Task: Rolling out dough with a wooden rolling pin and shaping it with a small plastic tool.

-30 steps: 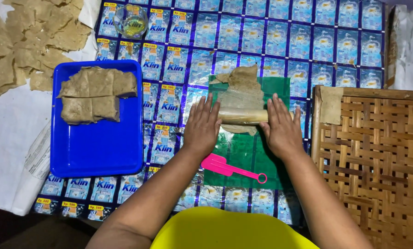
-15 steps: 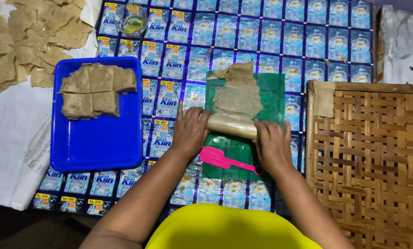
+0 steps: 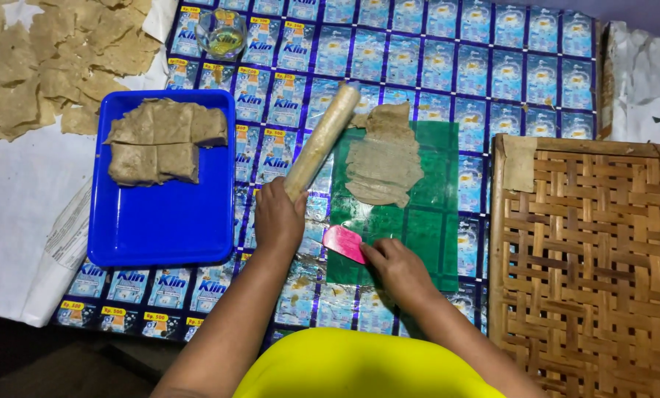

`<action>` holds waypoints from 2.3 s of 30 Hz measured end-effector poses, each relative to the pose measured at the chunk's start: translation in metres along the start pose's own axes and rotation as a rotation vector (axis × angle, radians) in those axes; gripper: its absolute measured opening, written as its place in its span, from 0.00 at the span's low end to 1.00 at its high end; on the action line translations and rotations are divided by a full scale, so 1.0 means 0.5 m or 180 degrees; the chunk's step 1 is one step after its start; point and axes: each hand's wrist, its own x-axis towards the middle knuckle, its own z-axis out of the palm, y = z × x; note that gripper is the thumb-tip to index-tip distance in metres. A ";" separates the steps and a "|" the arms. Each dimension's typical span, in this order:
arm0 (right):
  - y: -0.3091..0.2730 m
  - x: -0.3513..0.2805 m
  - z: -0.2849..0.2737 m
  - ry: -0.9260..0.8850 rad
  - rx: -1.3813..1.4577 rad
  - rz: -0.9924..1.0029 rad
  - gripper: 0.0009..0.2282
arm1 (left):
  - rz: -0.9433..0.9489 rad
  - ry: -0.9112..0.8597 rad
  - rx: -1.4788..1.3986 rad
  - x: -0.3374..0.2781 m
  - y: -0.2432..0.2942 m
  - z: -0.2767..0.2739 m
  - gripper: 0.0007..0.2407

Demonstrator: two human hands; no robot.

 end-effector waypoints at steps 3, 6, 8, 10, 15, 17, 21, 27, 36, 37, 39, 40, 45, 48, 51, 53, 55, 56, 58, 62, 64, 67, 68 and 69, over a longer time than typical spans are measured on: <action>0.012 0.009 -0.001 -0.0115 -0.0184 0.0001 0.15 | -0.0183 0.0091 -0.0090 0.012 0.009 -0.004 0.22; 0.070 0.008 0.004 -0.0370 -0.0070 0.0469 0.15 | -0.0263 0.0104 -0.0082 0.020 0.034 -0.035 0.21; 0.121 0.034 -0.046 -0.0162 -0.0273 0.0564 0.12 | -0.0309 0.0061 -0.0068 0.020 0.036 -0.038 0.22; 0.181 0.053 -0.082 0.0045 -0.0471 0.0657 0.08 | -0.0356 0.0014 -0.0052 0.020 0.039 -0.042 0.22; 0.384 0.072 -0.055 0.0566 -0.1271 0.1374 0.08 | -0.0228 -0.0081 0.0457 0.016 0.051 -0.057 0.27; 0.440 0.088 -0.023 0.0640 -0.1351 0.1370 0.07 | -0.0167 -0.0077 0.0496 0.014 0.048 -0.056 0.28; 0.481 0.123 -0.020 0.0586 -0.1386 0.1352 0.06 | -0.0112 -0.0091 0.0575 0.009 0.026 -0.037 0.32; 0.478 0.154 -0.037 0.0403 -0.1212 0.1291 0.07 | -0.0070 -0.0266 0.0412 0.008 0.040 -0.071 0.30; 0.449 0.135 -0.059 -0.0030 0.0377 0.2719 0.19 | 0.2186 -0.1638 0.0073 -0.139 0.115 -0.032 0.26; 0.402 0.143 -0.094 -0.0035 0.0380 0.2718 0.19 | 0.2182 -0.1642 0.0074 -0.162 0.111 -0.022 0.26; 0.313 0.161 -0.166 -0.0622 0.0864 0.3832 0.14 | 0.2762 -0.2133 -0.0525 -0.203 0.103 0.001 0.27; 0.315 0.144 -0.150 -0.0622 0.0865 0.3840 0.14 | 0.2766 -0.2139 -0.0528 -0.199 0.104 0.000 0.27; 0.403 0.059 -0.016 -0.0099 0.1069 0.3435 0.20 | 0.2480 -0.2295 -0.0326 -0.189 0.103 0.001 0.21; 0.394 0.064 -0.025 -0.0179 0.1429 0.3650 0.15 | 0.2396 -0.2392 -0.0350 -0.181 0.114 -0.016 0.20; 0.345 0.087 -0.069 -0.0247 0.1568 0.3887 0.14 | 0.2383 -0.2374 -0.0452 -0.178 0.112 -0.027 0.18; 0.333 0.091 -0.076 -0.0313 0.1478 0.3867 0.14 | 0.2400 -0.2302 -0.0466 -0.179 0.100 -0.023 0.18; 0.327 0.090 -0.076 -0.0393 0.1382 0.3856 0.14 | 0.2410 -0.2243 -0.0492 -0.180 0.092 -0.023 0.18; 0.327 0.089 -0.073 -0.0396 0.1339 0.3834 0.14 | 0.2426 -0.2196 -0.0529 -0.180 0.090 -0.023 0.17; 0.330 0.083 -0.064 -0.0406 0.1299 0.3808 0.14 | 0.2435 -0.2152 -0.0563 -0.180 0.088 -0.025 0.17; 0.317 0.084 -0.076 -0.0382 0.1152 0.3681 0.14 | 0.2402 -0.2262 -0.0595 -0.172 0.092 -0.032 0.17; 0.307 0.089 -0.086 -0.0369 0.1233 0.3763 0.14 | 0.2413 -0.2279 -0.0598 -0.171 0.092 -0.032 0.17; 0.306 0.089 -0.086 -0.0361 0.1204 0.3787 0.14 | 0.2452 -0.2234 -0.0615 -0.174 0.089 -0.025 0.17; 0.305 0.090 -0.087 -0.0364 0.1247 0.3846 0.14 | 0.2453 -0.2226 -0.0607 -0.175 0.089 -0.023 0.17; 0.304 0.091 -0.087 -0.0368 0.1291 0.3905 0.15 | 0.2455 -0.2218 -0.0599 -0.176 0.088 -0.021 0.17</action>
